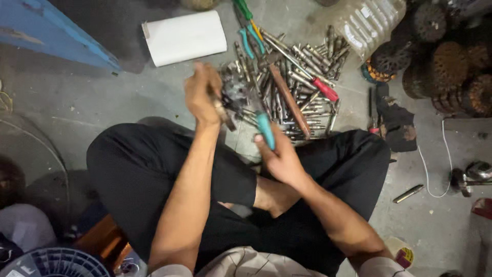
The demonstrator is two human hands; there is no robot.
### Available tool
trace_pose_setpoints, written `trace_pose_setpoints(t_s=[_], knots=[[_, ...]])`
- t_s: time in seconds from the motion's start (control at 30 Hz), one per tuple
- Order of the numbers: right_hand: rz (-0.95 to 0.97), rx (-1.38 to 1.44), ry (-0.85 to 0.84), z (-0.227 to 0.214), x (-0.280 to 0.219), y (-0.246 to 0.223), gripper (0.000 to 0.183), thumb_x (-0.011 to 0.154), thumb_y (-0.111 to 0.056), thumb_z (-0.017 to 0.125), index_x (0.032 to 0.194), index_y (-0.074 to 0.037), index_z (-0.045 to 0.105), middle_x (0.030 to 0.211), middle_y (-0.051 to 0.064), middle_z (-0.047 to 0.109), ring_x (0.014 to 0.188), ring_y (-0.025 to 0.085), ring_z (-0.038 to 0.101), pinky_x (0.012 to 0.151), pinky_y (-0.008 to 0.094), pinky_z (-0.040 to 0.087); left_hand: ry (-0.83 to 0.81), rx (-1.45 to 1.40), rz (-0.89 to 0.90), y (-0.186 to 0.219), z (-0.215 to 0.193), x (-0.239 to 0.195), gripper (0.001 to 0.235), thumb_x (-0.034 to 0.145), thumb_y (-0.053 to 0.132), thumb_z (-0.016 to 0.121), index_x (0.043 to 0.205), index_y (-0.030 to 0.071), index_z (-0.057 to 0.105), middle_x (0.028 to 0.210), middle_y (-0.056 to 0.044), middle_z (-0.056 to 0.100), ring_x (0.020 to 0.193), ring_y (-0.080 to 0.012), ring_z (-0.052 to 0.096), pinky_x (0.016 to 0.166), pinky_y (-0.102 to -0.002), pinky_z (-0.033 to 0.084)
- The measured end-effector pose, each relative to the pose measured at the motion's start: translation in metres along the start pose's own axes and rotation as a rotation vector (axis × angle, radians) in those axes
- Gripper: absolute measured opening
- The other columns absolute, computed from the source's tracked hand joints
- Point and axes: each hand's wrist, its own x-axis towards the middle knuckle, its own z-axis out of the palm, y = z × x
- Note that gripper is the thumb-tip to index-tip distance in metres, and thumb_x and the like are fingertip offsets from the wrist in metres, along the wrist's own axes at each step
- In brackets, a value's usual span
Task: The person uses a screwdriver, pliers, and a hammer to remove wires and components from a metal fan stator while sitting on the floor.
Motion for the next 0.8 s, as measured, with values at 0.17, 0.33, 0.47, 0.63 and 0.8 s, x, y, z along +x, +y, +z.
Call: trace_pose_setpoints(t_s=[0.17, 0.33, 0.47, 0.63, 0.8], knots=[[-0.065, 0.435, 0.168, -0.023, -0.046, -0.018, 0.026, 0.103, -0.018, 0.06, 0.118, 0.001, 0.052, 0.094, 0.012, 0.057, 0.073, 0.018, 0.05, 0.064, 0.031, 0.043, 0.002, 0.029, -0.237, 0.012, -0.004, -0.011, 0.048, 0.108, 0.038, 0.044, 0.075, 0.004, 0.049, 0.066, -0.004, 0.047, 0.059, -0.0155, 0.042, 0.057, -0.031, 0.032], [-0.291, -0.406, 0.219, 0.001, 0.007, 0.018, 0.026, 0.1, -0.014, 0.059, 0.118, 0.004, 0.055, 0.091, 0.014, 0.061, 0.078, 0.026, 0.06, 0.07, 0.036, 0.05, -0.037, 0.262, 0.015, 0.022, 0.005, -0.004, 0.061, 0.115, 0.042, 0.044, 0.067, 0.006, 0.046, 0.062, -0.004, 0.045, 0.065, -0.0174, 0.042, 0.069, -0.035, 0.035], [-0.007, 0.321, 0.293, -0.019, -0.007, 0.005, 0.011, 0.099, -0.007, 0.061, 0.106, 0.001, 0.056, 0.077, 0.008, 0.059, 0.063, 0.015, 0.052, 0.059, 0.031, 0.046, 0.13, -0.036, -0.224, 0.009, 0.002, -0.001, 0.064, 0.112, 0.043, 0.041, 0.059, 0.007, 0.042, 0.057, -0.004, 0.041, 0.06, -0.0178, 0.041, 0.063, -0.035, 0.033], [0.077, 0.124, 0.022, 0.006, 0.0, 0.004, 0.016, 0.098, -0.009, 0.068, 0.097, -0.001, 0.054, 0.072, 0.008, 0.049, 0.064, 0.016, 0.046, 0.059, 0.03, 0.043, 0.075, -0.119, -0.235, 0.013, 0.002, 0.001, 0.063, 0.112, 0.044, 0.042, 0.063, 0.005, 0.041, 0.06, -0.006, 0.04, 0.062, -0.0193, 0.039, 0.065, -0.036, 0.032], [0.048, 0.072, 0.31, -0.011, -0.004, -0.014, 0.018, 0.095, -0.011, 0.066, 0.109, -0.002, 0.057, 0.078, 0.002, 0.05, 0.062, 0.017, 0.049, 0.056, 0.031, 0.043, 0.066, -0.033, -0.159, 0.015, 0.001, 0.006, 0.067, 0.112, 0.045, 0.041, 0.058, 0.006, 0.042, 0.059, -0.006, 0.041, 0.061, -0.0179, 0.04, 0.063, -0.034, 0.03]])
